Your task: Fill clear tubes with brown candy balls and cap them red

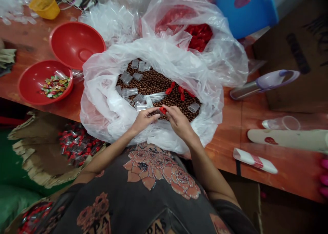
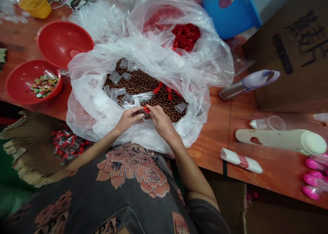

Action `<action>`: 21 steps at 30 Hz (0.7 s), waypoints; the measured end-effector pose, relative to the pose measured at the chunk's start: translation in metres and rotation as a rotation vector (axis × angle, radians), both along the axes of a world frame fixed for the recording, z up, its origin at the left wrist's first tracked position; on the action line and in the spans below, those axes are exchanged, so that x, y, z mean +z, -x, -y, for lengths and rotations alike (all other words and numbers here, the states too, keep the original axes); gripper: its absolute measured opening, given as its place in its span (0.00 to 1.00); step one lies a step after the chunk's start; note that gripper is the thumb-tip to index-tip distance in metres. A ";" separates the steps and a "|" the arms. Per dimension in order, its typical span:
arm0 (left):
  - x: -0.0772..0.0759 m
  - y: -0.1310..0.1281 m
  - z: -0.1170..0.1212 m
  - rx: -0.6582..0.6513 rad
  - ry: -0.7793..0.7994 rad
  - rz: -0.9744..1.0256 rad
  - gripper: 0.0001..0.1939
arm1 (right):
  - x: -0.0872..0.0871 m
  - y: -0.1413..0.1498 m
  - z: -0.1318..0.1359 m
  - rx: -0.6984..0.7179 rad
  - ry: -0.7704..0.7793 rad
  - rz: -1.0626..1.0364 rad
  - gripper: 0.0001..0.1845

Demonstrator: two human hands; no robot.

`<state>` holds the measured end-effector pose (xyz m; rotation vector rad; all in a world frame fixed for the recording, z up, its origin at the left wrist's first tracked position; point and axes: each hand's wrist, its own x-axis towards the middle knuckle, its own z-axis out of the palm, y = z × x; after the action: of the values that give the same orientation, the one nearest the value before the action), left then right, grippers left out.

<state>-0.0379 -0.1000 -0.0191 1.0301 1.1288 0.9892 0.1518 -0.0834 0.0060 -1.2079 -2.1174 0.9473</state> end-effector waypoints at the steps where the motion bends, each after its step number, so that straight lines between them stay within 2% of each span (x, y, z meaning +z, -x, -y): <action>1: 0.001 -0.001 0.000 0.001 0.014 0.019 0.23 | -0.001 0.002 0.003 0.001 -0.031 0.045 0.24; 5: 0.004 -0.005 0.001 0.031 0.035 0.058 0.22 | -0.007 0.008 0.010 0.001 -0.146 0.188 0.33; 9: 0.003 -0.008 0.001 0.066 0.016 0.050 0.20 | -0.012 0.011 0.011 -0.006 -0.231 0.244 0.40; 15: 0.002 -0.011 0.005 0.035 -0.035 0.030 0.18 | -0.017 0.006 0.006 -0.018 -0.355 0.361 0.36; 21: 0.004 -0.012 0.008 -0.006 -0.045 0.016 0.19 | -0.029 -0.002 0.004 -0.017 -0.614 0.344 0.34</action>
<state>-0.0260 -0.1081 -0.0155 1.0591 1.0947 1.0206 0.1538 -0.0873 -0.0230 -1.1056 -2.3941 0.0438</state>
